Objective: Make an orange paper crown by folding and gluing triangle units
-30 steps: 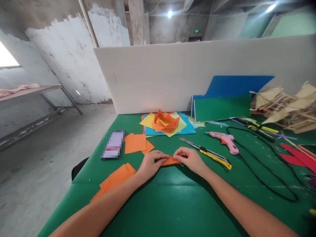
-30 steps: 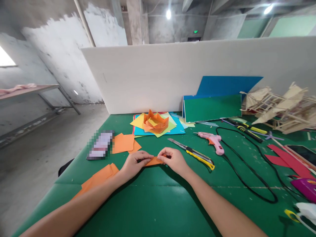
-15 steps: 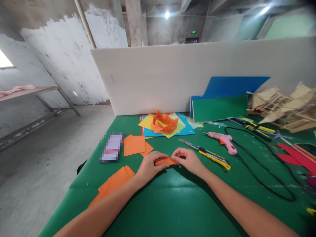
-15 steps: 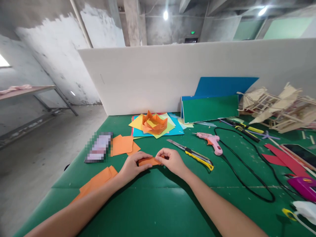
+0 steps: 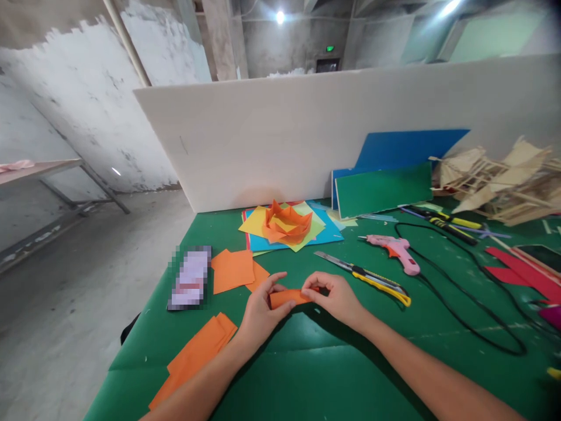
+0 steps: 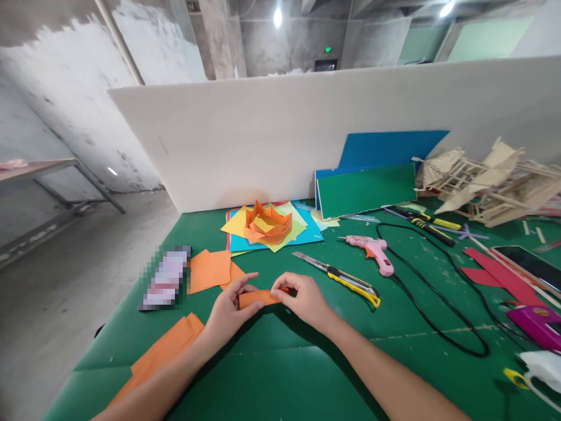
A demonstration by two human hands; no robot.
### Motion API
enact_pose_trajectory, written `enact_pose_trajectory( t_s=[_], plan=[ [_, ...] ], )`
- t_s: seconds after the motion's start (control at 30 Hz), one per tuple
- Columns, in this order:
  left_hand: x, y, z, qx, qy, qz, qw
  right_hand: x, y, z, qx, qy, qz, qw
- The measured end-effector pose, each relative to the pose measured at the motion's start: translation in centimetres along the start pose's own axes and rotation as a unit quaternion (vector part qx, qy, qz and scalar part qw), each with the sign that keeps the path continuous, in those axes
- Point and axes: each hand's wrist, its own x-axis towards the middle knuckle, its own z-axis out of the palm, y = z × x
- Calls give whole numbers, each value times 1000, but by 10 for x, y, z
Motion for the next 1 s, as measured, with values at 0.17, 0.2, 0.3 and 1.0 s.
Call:
enact_pose_trajectory(
  t_s=[0.17, 0.2, 0.3, 1.0],
  plan=[
    [5, -2, -3, -30, 12, -22, 999, 3, -3, 1, 0, 1, 13, 1000],
    [6, -1, -3, -34, 13, -26, 999, 4, -3, 0, 4, 0, 17, 1000],
    [8, 0, -3, -53, 6, -35, 998, 6, -1, -2, 21, 1, 27, 999],
    [15, 3, -10, 1, -51, -59, 997, 4, 1, 3, -2, 8, 44, 999]
  ],
)
